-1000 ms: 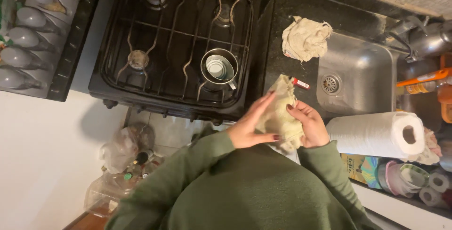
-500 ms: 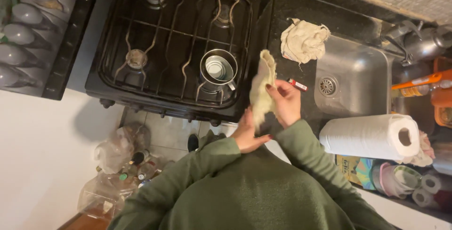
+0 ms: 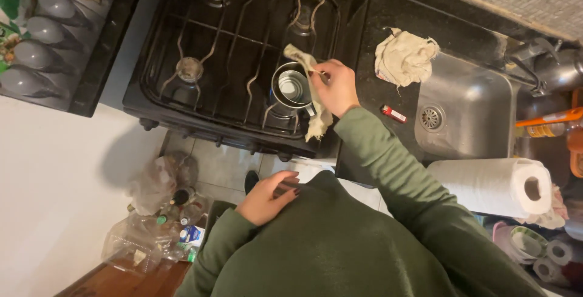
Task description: Cleaning and wiping a metal can with paper towels to prepare it for use.
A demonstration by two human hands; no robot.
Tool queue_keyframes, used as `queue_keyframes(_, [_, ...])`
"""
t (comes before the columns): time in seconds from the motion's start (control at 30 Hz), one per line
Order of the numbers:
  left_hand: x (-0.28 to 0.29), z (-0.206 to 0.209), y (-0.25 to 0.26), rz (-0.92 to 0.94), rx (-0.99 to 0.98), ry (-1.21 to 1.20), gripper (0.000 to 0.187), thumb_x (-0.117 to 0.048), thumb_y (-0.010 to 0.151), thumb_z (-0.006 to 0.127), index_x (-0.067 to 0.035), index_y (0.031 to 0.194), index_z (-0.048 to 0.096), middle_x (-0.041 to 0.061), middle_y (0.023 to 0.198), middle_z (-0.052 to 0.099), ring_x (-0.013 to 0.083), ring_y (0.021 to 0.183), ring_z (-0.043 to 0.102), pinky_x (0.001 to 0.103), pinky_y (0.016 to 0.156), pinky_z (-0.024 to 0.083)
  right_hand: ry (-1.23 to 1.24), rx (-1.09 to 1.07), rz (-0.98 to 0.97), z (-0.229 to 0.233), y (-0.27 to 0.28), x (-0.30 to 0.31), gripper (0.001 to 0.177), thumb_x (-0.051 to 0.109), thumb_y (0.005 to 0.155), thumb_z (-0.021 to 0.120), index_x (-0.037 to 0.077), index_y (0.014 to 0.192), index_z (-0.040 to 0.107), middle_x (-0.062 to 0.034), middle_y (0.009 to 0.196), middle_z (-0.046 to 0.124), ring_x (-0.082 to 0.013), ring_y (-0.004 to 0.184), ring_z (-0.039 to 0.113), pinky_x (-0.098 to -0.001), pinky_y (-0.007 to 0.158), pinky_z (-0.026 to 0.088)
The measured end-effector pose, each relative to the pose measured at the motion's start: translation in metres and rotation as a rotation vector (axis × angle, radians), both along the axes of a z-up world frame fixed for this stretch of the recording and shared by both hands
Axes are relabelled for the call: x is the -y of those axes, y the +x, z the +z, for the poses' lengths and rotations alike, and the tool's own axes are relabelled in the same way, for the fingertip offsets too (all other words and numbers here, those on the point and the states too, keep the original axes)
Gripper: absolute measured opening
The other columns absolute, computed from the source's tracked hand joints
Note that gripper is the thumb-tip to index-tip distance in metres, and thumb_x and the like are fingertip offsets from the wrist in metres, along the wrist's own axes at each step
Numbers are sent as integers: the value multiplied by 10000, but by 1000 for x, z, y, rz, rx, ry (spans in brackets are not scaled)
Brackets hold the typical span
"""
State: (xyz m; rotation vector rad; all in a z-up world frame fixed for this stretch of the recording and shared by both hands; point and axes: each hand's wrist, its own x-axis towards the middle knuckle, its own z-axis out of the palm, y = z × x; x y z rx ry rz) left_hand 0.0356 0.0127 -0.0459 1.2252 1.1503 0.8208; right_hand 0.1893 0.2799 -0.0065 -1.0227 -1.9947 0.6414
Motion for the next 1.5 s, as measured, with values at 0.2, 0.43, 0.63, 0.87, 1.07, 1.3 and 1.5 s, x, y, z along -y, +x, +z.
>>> queue_keyframes(0.2, [9,10,-7,78,34,-30,394,-153,974,625,-60,1351,562,109,1199,752,211,1044,742,335,879,598,-303,219,84,-29,21,-43,218,155,1014,613,5,1080,757,-213,958,731,-308,886,721,-365,792,552])
queue_keyframes(0.43, [13,9,-10,80,20,-64,362,-143,985,608,-62,1337,579,99,1195,754,205,1049,736,332,870,585,-369,453,214,22,-3,-31,291,210,826,734,46,1064,767,-163,891,766,-275,787,762,-353,740,575])
queue_keyframes(0.63, [14,6,-11,61,8,-50,365,-161,987,620,-68,1339,593,90,1177,761,195,1025,730,328,863,579,-339,637,85,30,-20,-23,374,341,738,869,53,964,794,-160,874,768,-292,777,752,-366,769,596])
queue_keyframes(0.87, [12,6,-14,62,39,-66,370,-155,990,612,-63,1348,591,78,1188,759,168,1040,723,307,864,571,-129,679,-18,27,-20,-18,147,232,725,779,146,832,831,-122,790,758,-339,759,727,-435,732,587])
queue_keyframes(1.07, [12,6,-14,60,36,-76,380,-149,985,615,-65,1355,592,77,1172,763,158,993,713,299,841,563,-62,492,31,25,-5,-24,121,173,748,773,90,826,813,-117,759,757,-281,705,746,-377,711,601])
queue_keyframes(1.3, [10,4,-15,46,61,-55,352,-148,1001,610,-58,1341,593,73,1175,755,145,994,722,289,869,570,-162,326,87,61,14,-37,183,150,765,819,23,896,803,-112,774,768,-169,691,755,-297,686,603])
queue_keyframes(1.5, [11,1,-16,41,53,-55,355,-156,988,621,-67,1332,607,60,1158,770,149,973,720,294,840,567,-156,290,95,92,20,-32,171,119,790,797,14,924,800,-93,795,769,-127,704,733,-276,678,588])
